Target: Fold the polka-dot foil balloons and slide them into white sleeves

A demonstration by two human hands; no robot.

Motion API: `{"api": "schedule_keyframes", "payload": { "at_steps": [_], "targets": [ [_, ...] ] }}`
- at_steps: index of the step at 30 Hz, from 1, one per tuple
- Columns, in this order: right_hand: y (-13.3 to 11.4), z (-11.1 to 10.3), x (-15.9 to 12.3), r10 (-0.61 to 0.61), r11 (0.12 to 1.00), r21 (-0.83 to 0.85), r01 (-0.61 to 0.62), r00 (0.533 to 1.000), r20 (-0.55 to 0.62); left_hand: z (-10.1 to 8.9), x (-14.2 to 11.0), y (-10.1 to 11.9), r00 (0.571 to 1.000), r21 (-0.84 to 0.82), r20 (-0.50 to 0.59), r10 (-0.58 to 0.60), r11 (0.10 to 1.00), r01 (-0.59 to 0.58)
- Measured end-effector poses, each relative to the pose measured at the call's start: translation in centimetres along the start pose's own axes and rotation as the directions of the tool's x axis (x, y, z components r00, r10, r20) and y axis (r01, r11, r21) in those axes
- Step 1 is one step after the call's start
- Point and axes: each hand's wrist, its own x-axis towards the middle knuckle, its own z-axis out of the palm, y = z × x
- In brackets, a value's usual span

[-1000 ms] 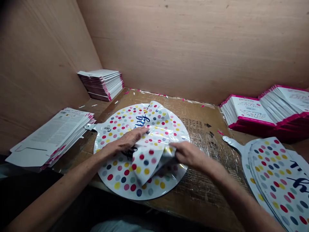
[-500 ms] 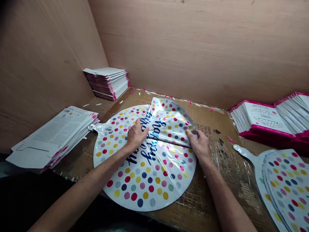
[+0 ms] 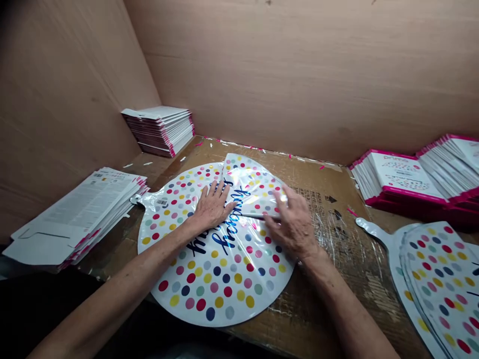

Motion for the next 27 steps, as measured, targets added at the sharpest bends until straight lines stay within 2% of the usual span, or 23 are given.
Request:
{"api": "schedule_keyframes", "payload": {
  "at_steps": [1,2,3,6,8,11,13,15,17,18,20,21,22,23,24,25,27],
  "targets": [
    [-0.4,-0.2,0.4,-0.132,0.99,-0.04,0.135,0.988,0.075,0.3,-0.1,-0.1,1.0,-0.003,-0.006,0.006,1.0,-0.006],
    [-0.8,-0.2,1.0,-0.207,0.973,-0.071,0.22,0.965,0.162,0.4,-0.1,-0.2,1.0,-0.01,-0.007,0.01,1.0,-0.01],
    [-0.9,-0.1,1.6,-0.228,0.961,-0.099,0.258,0.942,0.246,0.4,-0.1,-0.3,1.0,-0.025,-0.001,0.01,1.0,-0.01],
    [-1.2,0.2,2.7,-0.137,0.956,-0.19,0.225,0.91,0.39,0.3,0.4,-0.9,0.999,-0.14,0.039,-0.018,0.99,0.023],
    [-1.6,-0.4,2.2,-0.066,0.955,-0.229,0.188,0.888,0.454,0.2,1.1,-1.5,0.997,-0.235,0.07,-0.032,0.971,0.047],
    [-3.4,-2.6,0.0,0.111,0.962,-0.268,0.059,0.81,0.577,-0.4,1.4,-1.8,0.997,-0.301,0.078,-0.029,0.952,0.052],
    [-5.4,-4.2,-1.4,0.23,0.955,-0.292,-0.052,0.752,0.617,-1.1,0.0,-1.0,1.0,-0.307,-0.007,-0.005,0.952,0.003],
    [-7.8,-5.2,-2.3,0.273,0.952,-0.283,-0.121,0.753,0.599,-1.9,-2.9,0.7,0.979,-0.267,-0.164,0.123,0.95,-0.164],
    [-9.9,-5.7,-2.7,0.262,0.961,-0.229,-0.156,0.784,0.563,-2.2,-6.6,2.4,0.896,-0.154,-0.272,0.35,0.904,-0.399],
    [-10.7,-5.9,-3.0,0.213,0.976,-0.158,-0.15,0.813,0.542,-2.1,-8.2,3.0,0.873,-0.119,-0.298,0.387,0.892,-0.436],
    [-11.4,-6.2,-3.8,-0.027,0.993,0.115,-0.032,0.876,0.482,-1.6,-10.7,3.0,0.861,-0.118,-0.326,0.389,0.887,-0.446],
    [-11.2,-6.3,-4.3,-0.196,0.955,0.286,0.076,0.887,0.419,-1.2,-11.4,2.3,0.865,-0.16,-0.345,0.365,0.885,-0.437],
    [-10.7,-6.4,-4.7,-0.352,0.88,0.433,0.194,0.879,0.322,-0.9,-11.8,1.2,0.864,-0.22,-0.364,0.347,0.87,-0.442],
    [-10.1,-6.2,-5.0,-0.458,0.802,0.522,0.291,0.86,0.224,-0.7,-12.0,-0.2,0.857,-0.289,-0.383,0.344,0.837,-0.465],
    [-9.4,-5.9,-5.1,-0.503,0.755,0.55,0.357,0.854,0.136,-0.6,-12.1,-1.7,0.844,-0.354,-0.4,0.359,0.789,-0.503],
    [-8.7,-5.4,-5.0,-0.509,0.744,0.533,0.402,0.858,0.064,-0.6,-12.2,-3.2,0.828,-0.402,-0.406,0.386,0.738,-0.541],
    [-7.9,-3.9,-4.5,-0.504,0.768,0.448,0.458,0.863,-0.019,-1.1,-12.8,-5.6,0.804,-0.435,-0.389,0.45,0.679,-0.591]
  ]
}}
